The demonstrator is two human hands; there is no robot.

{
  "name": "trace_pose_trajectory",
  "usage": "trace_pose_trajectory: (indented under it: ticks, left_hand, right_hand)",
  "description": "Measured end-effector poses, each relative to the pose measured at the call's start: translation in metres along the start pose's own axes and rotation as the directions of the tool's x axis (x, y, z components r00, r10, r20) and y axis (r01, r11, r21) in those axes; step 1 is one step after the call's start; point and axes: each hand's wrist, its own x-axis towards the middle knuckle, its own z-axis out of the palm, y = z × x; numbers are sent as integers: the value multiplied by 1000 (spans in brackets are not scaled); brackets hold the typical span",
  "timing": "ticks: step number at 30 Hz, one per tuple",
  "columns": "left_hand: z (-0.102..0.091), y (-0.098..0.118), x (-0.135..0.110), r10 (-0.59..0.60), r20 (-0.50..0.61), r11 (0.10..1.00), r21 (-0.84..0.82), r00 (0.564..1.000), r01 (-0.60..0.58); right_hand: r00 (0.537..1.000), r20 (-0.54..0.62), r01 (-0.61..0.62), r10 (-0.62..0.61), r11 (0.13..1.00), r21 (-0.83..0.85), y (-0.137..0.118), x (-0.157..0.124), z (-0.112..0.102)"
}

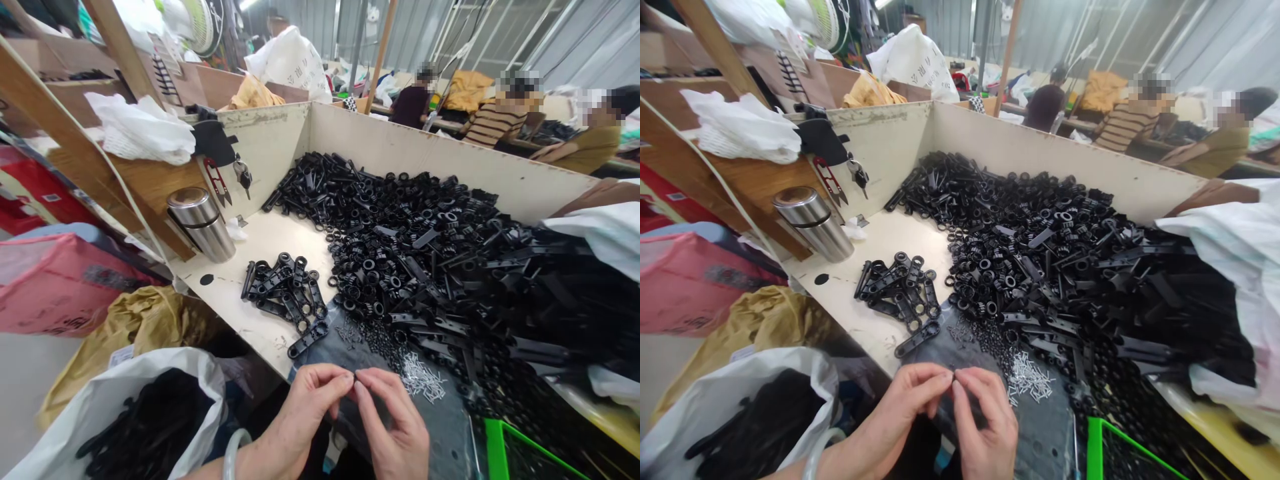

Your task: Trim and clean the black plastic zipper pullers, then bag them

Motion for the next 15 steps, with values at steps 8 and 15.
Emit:
trace_pose_trajectory:
  ticks: [8, 15]
  left_hand:
    - [5, 4, -7, -53, -59, 997, -64, 997, 49]
    - [1, 9, -5, -44, -27, 999, -9, 999, 44]
  right_hand:
    - [971, -29, 231, -236, 964, -134, -4, 6, -2]
    - [977, -37, 205, -212, 969, -140, -9, 8, 0]
